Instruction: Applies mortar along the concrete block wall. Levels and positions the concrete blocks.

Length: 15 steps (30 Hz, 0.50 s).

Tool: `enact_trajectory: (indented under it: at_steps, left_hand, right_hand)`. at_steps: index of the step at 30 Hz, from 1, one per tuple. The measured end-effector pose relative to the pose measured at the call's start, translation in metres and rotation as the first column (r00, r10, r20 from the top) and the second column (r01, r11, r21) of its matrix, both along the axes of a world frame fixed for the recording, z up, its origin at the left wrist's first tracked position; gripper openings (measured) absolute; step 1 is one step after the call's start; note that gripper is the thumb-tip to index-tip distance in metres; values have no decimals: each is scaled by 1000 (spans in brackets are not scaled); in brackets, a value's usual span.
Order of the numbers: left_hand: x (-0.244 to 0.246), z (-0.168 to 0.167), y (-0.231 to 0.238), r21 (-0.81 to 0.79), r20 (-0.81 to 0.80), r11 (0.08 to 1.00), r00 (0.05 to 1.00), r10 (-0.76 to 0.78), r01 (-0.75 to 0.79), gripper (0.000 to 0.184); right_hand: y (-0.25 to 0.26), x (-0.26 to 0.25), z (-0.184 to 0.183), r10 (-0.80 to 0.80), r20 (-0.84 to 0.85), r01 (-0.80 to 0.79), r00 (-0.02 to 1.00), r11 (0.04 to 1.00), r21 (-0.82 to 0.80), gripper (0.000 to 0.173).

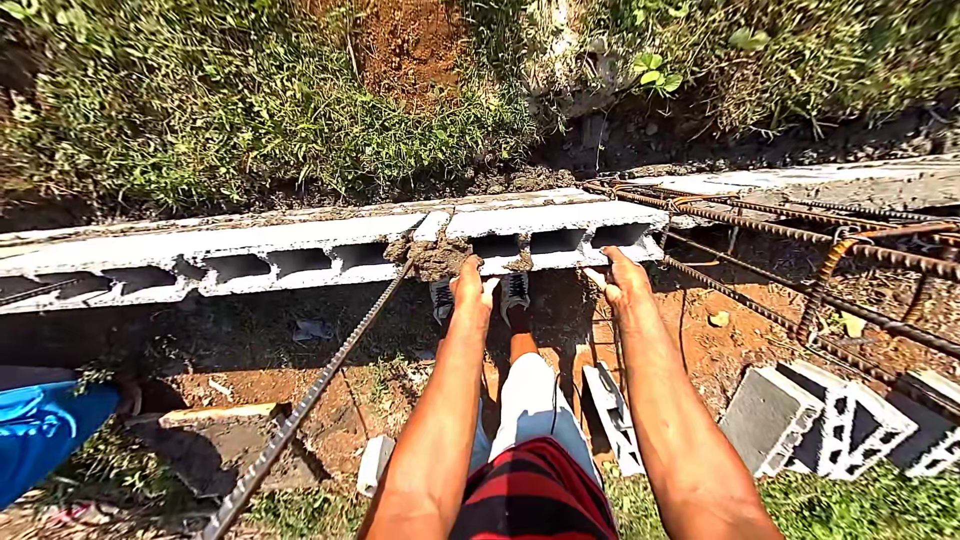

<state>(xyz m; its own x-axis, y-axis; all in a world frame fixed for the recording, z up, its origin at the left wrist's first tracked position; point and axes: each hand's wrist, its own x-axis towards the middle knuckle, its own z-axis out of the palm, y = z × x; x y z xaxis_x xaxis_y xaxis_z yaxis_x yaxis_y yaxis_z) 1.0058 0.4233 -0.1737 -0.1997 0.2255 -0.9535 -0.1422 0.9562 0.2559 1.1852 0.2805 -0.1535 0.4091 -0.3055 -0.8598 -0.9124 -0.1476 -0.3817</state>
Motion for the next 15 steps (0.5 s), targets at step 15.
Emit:
enact_trajectory:
  at_steps: [15]
  left_hand:
    - [0,6,1,-14,9,1000,1000,8,-8,46]
  right_hand:
    - [9,-6,-1,51,18,-51,999,999,-17,57]
